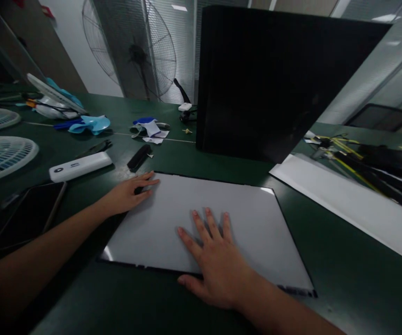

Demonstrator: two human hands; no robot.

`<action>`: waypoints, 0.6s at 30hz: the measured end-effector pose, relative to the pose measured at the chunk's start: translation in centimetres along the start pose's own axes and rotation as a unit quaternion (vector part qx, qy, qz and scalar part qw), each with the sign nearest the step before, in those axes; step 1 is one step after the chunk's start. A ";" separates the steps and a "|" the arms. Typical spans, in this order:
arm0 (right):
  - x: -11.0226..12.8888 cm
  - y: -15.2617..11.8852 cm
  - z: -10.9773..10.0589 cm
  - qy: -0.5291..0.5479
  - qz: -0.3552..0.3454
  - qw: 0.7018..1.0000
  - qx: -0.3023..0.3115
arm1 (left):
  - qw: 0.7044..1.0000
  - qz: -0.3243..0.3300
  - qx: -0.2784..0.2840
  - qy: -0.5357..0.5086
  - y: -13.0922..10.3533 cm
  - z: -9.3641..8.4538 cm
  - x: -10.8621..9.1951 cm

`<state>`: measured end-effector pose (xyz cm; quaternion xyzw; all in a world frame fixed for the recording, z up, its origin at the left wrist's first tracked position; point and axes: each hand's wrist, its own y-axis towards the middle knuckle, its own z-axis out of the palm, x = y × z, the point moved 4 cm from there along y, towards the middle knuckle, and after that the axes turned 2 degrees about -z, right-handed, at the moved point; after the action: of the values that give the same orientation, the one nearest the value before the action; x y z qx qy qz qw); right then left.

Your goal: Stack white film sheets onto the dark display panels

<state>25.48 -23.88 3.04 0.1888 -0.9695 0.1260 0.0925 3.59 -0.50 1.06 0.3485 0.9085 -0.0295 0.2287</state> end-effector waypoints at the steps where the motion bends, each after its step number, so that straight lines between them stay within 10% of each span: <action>1: 0.0 0.2 -0.2 0.000 -0.004 1.000 0.000 | 1.000 -0.011 -0.002 0.007 0.0 -0.1 0.1; 9: -2.6 0.7 -3.2 0.066 -0.070 0.995 0.004 | 0.992 -0.080 -0.041 0.085 -0.5 -1.2 0.5; 13: -12.8 -1.6 -6.9 0.056 0.107 0.985 -0.126 | 0.994 -0.062 -0.026 0.088 -0.6 -1.1 0.7; 18: -27.4 -9.1 -7.5 -0.034 0.389 0.880 -0.269 | 0.993 -0.060 -0.033 0.101 -0.6 -0.9 0.9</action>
<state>55.00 -20.54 5.84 -0.2313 -0.9640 -0.1205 0.0508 2.28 -0.23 1.45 0.2870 0.9467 0.0218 0.1446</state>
